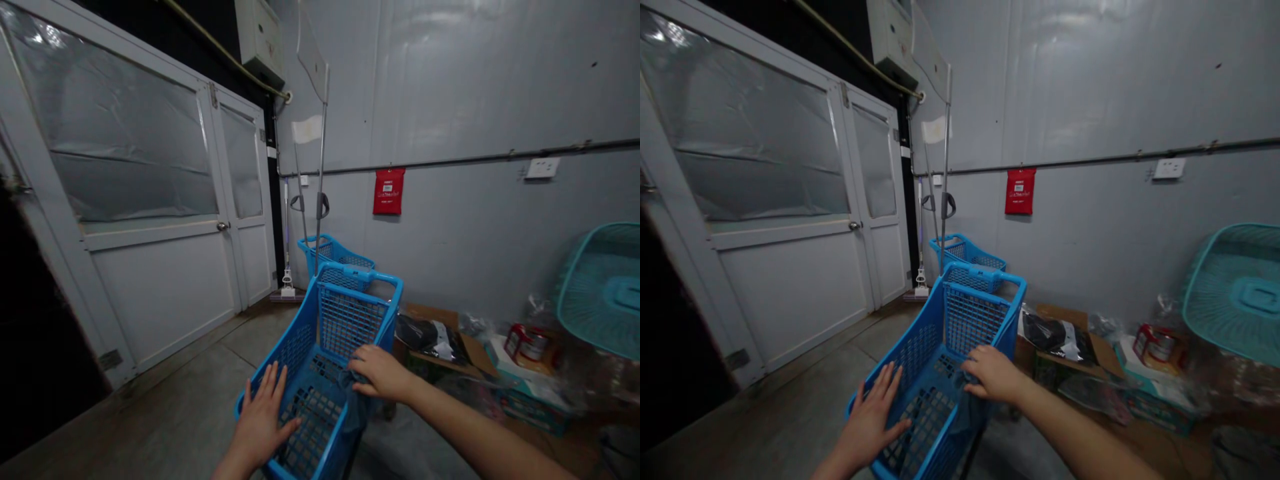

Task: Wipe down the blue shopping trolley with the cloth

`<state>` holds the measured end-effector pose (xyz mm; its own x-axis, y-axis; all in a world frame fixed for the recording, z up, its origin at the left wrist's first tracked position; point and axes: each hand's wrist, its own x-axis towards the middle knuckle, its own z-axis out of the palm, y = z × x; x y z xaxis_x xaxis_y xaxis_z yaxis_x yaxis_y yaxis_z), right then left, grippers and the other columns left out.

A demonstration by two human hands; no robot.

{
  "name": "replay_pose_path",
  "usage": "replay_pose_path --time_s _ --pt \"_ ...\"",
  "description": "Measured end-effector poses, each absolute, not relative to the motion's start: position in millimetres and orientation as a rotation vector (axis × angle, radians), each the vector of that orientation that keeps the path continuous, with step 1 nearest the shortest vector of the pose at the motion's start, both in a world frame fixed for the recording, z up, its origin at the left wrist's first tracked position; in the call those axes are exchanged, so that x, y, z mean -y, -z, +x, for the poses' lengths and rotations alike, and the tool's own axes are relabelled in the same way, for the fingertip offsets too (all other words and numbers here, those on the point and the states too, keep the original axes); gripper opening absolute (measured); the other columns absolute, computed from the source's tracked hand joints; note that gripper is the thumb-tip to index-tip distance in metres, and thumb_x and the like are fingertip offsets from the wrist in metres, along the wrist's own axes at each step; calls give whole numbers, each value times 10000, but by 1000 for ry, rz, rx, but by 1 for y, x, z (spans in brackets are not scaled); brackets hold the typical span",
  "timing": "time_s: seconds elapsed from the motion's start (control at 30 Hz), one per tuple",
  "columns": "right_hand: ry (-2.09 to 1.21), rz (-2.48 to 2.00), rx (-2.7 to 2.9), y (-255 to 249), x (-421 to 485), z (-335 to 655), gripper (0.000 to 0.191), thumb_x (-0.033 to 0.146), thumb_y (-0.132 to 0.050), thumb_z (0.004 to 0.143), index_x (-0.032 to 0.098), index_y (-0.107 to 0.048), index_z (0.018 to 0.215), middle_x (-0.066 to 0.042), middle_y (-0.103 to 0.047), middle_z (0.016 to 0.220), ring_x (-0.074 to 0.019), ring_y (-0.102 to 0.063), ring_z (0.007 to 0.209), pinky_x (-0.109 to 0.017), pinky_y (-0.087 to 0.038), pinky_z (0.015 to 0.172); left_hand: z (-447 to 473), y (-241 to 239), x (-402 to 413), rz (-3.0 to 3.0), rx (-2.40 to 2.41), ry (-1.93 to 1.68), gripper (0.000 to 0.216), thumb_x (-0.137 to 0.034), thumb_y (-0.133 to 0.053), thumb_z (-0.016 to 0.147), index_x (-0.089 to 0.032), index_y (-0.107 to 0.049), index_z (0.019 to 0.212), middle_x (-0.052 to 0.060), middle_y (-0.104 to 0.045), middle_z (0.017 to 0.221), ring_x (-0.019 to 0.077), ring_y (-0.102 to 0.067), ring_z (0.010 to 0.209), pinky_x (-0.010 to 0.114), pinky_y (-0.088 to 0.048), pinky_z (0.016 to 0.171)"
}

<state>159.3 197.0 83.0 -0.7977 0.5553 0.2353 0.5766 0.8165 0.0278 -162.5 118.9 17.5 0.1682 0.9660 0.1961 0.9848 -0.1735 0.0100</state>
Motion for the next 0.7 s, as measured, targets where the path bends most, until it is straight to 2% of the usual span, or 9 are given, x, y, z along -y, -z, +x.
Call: replay_pose_path --time_s 0.1,0.2,0.37,0.57,0.7 --pt "355 -1130 2707 -109 -244 192 196 370 -583 878 206 -648 964 -70 -617 960 -219 -556 938 -344 -413 859 -164 -16 -115 -2315 1922 251 927 -637 -520 783 -208 -139 1511 122 -140 1568 323 -175 1441 608 -139 1129" --pt "425 -1251 2593 -125 -280 218 205 314 -550 896 176 -637 1022 -111 -610 1004 -258 -542 992 -427 -372 936 -166 -10 -114 -2304 1892 291 933 -630 -529 789 -217 -112 1514 122 -154 1568 323 -190 1439 603 -155 1127" --pt "419 -1247 2564 -109 -265 204 399 508 -551 874 167 -627 1068 -135 -595 1033 -286 -530 998 -413 -404 901 -165 -5 -124 -2254 1867 390 810 -655 -388 869 -230 -137 1512 117 -226 1559 315 -246 1425 585 -188 1123" --pt "45 -961 2644 -62 -168 121 686 732 -555 752 209 -568 1195 -120 -578 1131 -294 -526 1020 -430 -404 910 -162 -7 -139 -2244 1887 417 667 -558 -289 945 -199 -211 1501 132 -252 1549 285 -264 1422 572 -211 1119" --pt "-50 -675 2819 -42 -118 74 689 758 -595 680 242 -590 1136 -87 -610 1040 -280 -553 939 -413 -432 848 -164 -5 -144 -2232 1872 412 651 -522 -306 946 -200 -204 1503 139 -257 1546 286 -268 1420 565 -216 1117"
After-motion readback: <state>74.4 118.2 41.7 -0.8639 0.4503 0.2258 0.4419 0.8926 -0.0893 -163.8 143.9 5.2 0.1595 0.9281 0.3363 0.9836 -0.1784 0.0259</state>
